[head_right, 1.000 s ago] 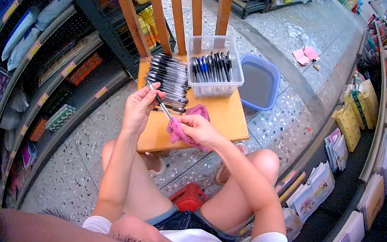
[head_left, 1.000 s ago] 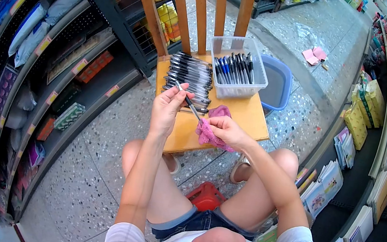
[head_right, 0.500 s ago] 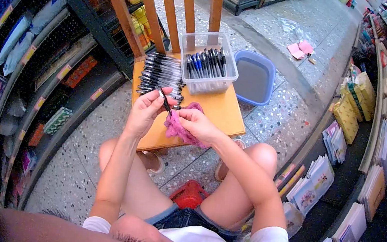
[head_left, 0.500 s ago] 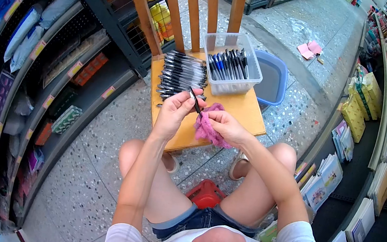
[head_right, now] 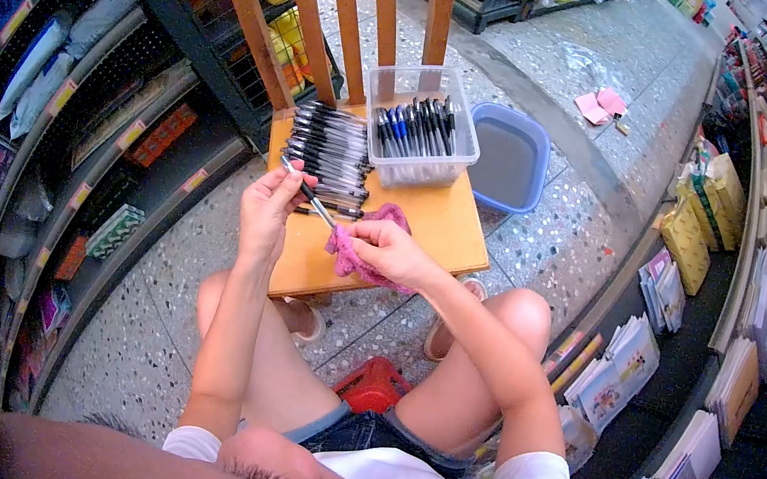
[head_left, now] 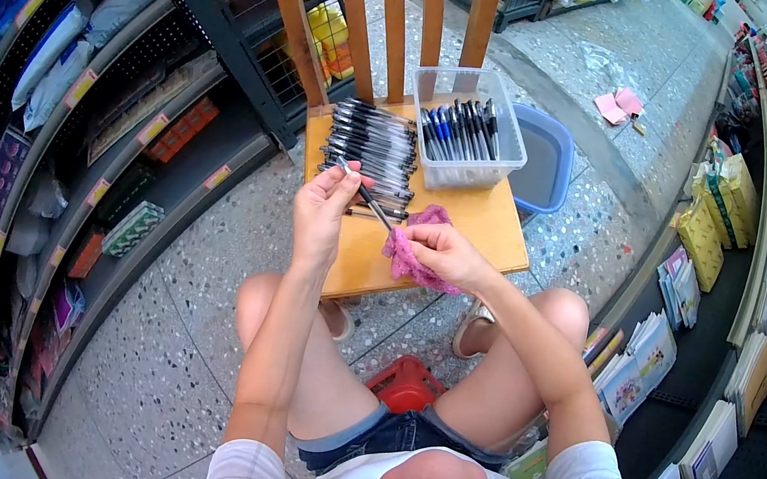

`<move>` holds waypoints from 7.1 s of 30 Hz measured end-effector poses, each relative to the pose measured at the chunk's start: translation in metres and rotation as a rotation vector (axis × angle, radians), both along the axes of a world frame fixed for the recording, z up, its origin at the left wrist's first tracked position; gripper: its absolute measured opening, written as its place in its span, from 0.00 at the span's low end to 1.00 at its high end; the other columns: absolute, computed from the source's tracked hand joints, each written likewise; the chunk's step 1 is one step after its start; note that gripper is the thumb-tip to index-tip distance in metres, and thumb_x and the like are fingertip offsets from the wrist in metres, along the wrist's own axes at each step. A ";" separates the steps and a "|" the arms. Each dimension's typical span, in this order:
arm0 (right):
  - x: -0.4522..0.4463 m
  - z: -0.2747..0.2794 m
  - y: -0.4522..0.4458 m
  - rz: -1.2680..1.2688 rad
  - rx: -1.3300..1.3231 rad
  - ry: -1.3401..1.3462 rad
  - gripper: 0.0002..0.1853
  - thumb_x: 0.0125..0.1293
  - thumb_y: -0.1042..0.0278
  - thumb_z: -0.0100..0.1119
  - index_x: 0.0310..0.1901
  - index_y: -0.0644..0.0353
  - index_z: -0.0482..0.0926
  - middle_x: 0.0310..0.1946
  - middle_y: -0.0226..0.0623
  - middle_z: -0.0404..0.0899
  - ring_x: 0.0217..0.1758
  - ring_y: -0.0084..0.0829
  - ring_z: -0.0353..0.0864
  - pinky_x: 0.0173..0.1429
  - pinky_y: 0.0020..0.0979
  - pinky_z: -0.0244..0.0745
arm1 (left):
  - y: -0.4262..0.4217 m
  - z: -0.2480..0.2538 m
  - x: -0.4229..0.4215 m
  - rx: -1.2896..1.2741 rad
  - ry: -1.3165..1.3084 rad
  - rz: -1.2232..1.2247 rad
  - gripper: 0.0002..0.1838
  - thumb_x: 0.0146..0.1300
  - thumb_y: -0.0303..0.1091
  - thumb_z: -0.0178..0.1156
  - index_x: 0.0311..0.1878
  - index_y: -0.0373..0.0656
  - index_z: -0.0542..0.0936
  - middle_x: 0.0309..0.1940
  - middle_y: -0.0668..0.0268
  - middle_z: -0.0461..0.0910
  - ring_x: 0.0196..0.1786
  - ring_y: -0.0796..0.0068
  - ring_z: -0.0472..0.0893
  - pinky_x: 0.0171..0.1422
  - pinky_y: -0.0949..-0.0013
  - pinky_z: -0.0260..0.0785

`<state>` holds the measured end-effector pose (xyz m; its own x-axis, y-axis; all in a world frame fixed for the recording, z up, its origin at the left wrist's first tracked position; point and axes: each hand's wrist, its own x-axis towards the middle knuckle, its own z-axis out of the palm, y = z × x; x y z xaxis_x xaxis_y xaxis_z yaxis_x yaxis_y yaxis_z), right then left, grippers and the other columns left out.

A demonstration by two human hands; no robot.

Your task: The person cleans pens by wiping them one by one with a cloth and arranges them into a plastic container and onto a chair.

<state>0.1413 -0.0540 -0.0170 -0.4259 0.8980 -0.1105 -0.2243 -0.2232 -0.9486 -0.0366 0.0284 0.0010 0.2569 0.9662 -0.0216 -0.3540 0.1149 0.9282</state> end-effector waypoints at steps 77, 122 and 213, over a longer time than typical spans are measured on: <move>0.026 -0.007 -0.005 -0.444 0.694 -1.130 0.13 0.53 0.75 0.53 0.41 0.61 0.78 0.37 0.43 0.76 0.43 0.44 0.75 0.46 0.40 0.71 | 0.003 0.001 -0.001 -0.195 -0.088 -0.136 0.13 0.64 0.32 0.55 0.51 0.41 0.73 0.39 0.63 0.80 0.42 0.73 0.81 0.45 0.73 0.75; 0.056 0.049 0.055 -0.663 0.290 -0.553 0.12 0.56 0.69 0.60 0.38 0.67 0.79 0.27 0.44 0.82 0.28 0.29 0.82 0.33 0.29 0.75 | 0.124 0.067 0.092 -0.035 0.262 -0.296 0.18 0.64 0.28 0.52 0.57 0.36 0.69 0.41 0.61 0.80 0.38 0.77 0.81 0.43 0.75 0.76; 0.032 0.010 -0.016 -0.688 0.243 -0.394 0.06 0.60 0.74 0.52 0.33 0.65 0.78 0.29 0.32 0.80 0.31 0.18 0.75 0.38 0.21 0.70 | -0.026 0.014 -0.042 0.119 0.609 -0.251 0.10 0.54 0.28 0.63 0.39 0.35 0.79 0.33 0.66 0.81 0.36 0.81 0.78 0.43 0.75 0.70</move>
<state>0.1731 -0.0702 -0.0069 0.2565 0.9620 0.0939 0.1227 0.0640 -0.9904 -0.0784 0.0028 0.0150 0.4496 0.8836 -0.1310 0.2611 0.0103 0.9652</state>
